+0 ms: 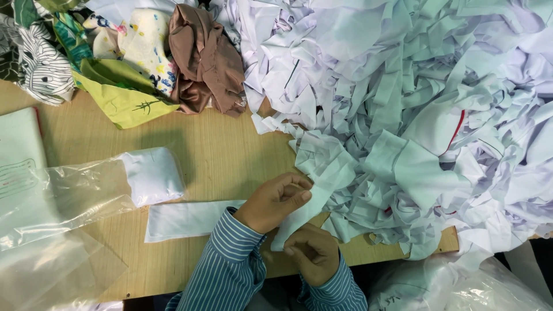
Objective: The person folds white fabric pieces on a wooden table, aligning edges and smoothing creases. The person handles multiple pieces one at a time, stacking the folded items on the table.
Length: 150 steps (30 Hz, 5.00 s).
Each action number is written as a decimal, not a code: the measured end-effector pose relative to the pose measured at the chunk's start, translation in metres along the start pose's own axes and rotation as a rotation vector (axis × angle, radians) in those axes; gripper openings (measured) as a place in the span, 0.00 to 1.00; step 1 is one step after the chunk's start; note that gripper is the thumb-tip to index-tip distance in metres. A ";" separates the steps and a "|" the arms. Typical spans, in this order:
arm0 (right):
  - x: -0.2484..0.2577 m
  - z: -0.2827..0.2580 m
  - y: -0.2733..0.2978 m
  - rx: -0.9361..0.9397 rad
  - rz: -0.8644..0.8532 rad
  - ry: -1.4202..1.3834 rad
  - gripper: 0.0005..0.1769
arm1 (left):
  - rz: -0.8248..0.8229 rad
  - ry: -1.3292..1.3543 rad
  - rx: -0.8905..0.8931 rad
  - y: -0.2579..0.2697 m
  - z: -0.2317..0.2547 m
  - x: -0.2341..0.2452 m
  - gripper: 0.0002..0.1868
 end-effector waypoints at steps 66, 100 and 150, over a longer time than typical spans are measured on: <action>0.010 -0.001 0.022 0.071 0.162 -0.104 0.05 | 1.243 -0.651 -0.595 0.143 0.029 0.069 0.06; -0.044 0.030 -0.004 -0.033 -0.141 -1.167 0.17 | 0.776 -0.016 -0.598 0.172 0.041 0.030 0.09; -0.016 -0.003 -0.088 -0.245 -0.303 -0.326 0.05 | 1.035 -0.399 -0.497 0.185 -0.054 0.076 0.17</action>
Point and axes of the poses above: each hand's wrist, its own y-axis away from the middle knuckle, its own x-axis out of the back of the hand, z = x × y, the point moved 3 cm from there along -y, towards the middle knuckle, and after that the axes turned 15 degrees about -z, right-handed, at the moved point
